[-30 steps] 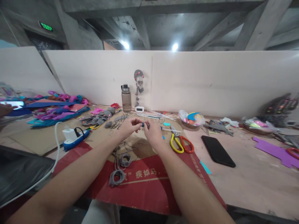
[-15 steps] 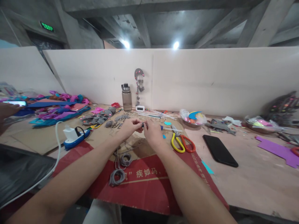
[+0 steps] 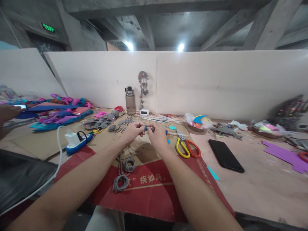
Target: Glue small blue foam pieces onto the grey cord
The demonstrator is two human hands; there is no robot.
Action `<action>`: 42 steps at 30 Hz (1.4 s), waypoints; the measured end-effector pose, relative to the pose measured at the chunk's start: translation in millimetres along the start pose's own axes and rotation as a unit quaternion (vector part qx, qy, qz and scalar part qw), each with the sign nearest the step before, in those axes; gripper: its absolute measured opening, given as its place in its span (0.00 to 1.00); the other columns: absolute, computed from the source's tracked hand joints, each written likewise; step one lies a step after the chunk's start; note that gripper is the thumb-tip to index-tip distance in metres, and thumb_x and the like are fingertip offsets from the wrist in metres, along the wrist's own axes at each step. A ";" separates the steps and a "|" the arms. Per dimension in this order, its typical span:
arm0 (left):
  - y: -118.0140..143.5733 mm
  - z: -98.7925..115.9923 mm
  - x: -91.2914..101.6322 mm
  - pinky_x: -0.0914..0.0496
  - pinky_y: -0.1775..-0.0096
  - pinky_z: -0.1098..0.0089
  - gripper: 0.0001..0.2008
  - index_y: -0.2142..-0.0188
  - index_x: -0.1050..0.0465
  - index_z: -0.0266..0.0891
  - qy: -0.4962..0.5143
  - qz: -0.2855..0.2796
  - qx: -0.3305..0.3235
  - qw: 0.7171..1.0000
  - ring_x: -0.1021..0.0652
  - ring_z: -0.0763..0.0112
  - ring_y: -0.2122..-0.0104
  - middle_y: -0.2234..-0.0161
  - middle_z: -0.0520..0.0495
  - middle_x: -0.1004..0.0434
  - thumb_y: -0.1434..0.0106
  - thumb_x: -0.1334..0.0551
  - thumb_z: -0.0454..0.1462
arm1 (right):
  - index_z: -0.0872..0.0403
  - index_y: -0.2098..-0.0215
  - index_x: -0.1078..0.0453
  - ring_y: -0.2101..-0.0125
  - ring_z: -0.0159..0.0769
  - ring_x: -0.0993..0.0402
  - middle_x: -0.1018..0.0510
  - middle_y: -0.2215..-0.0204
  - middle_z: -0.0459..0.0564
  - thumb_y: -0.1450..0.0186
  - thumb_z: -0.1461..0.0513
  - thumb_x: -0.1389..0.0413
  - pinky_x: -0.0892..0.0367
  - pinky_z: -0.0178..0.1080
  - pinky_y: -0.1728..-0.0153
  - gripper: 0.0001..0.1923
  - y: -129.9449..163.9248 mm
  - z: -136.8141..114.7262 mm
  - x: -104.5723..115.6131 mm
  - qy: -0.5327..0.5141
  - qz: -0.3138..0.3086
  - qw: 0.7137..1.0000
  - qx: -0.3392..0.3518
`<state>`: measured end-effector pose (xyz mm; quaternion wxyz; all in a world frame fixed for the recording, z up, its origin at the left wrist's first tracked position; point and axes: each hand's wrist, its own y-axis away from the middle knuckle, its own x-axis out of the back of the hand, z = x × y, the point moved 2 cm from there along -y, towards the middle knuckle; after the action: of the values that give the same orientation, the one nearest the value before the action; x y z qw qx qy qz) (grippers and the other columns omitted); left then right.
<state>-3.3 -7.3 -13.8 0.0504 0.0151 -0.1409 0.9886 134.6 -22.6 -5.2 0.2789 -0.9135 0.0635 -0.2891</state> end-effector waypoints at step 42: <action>0.3 2.7 5.0 0.38 0.76 0.74 0.07 0.71 0.27 0.34 -0.072 -0.030 -0.054 0.995 0.32 0.78 0.81 0.81 0.54 0.31 0.47 0.36 0.38 | 0.54 0.62 0.27 0.63 0.40 0.30 0.25 0.66 0.52 0.36 0.62 0.47 0.37 0.40 0.60 0.08 3.5 -3.0 5.2 0.057 0.030 0.993 0.097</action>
<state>-8.2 -7.8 -11.0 0.0704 0.0880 -0.1966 0.9740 137.4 -28.4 -2.5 0.3708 -0.8619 0.0787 -0.3369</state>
